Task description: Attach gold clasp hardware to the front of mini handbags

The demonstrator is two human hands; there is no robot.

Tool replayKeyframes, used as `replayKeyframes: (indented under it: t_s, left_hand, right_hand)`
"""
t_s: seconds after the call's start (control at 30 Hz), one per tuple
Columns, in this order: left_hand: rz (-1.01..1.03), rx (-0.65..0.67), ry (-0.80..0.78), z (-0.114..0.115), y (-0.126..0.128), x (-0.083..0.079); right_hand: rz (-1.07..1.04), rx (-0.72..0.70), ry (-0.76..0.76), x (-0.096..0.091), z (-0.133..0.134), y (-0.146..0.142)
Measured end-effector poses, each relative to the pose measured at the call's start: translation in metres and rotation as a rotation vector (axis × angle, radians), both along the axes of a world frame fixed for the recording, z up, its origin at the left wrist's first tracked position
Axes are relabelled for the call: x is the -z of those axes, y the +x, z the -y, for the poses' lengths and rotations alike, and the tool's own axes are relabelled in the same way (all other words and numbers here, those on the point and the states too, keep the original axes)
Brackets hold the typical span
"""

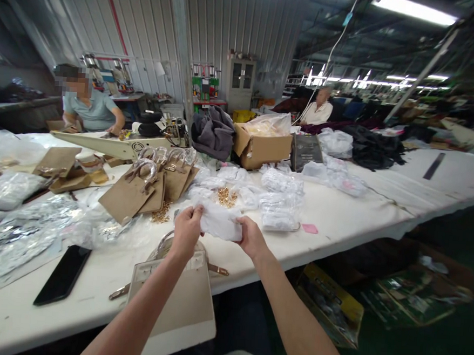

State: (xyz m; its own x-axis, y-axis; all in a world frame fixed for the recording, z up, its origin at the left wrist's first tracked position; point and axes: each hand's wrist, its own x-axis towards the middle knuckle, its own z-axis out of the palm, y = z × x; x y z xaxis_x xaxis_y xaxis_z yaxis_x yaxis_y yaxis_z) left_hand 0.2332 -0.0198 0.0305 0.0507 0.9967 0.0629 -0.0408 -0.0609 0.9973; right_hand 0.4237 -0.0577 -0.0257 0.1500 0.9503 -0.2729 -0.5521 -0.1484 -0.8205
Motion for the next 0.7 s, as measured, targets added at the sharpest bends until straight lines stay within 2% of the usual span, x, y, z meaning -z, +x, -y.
replayKeyframes:
  t_s: [0.1,0.2,0.4,0.53,0.7]
  left_hand:
    - [0.021,0.044,0.028,-0.003,0.005,-0.009]
    - [0.016,0.064,0.04,-0.007,0.005,-0.018]
    - [0.018,0.016,0.071,-0.018,-0.008,-0.026]
    - [-0.02,-0.028,0.094,-0.023,-0.01,-0.027]
    - [0.004,-0.065,-0.029,-0.03,-0.017,-0.03]
  right_hand:
    - [0.131,-0.026,0.063,0.002,-0.009,-0.008]
    - [0.266,0.012,0.011,0.003,-0.025,-0.004]
    - [0.224,0.046,-0.038,-0.003,-0.063,0.016]
    - [0.222,0.019,0.013,-0.018,-0.067,0.008]
    - [0.291,-0.026,0.067,-0.021,-0.074,0.003]
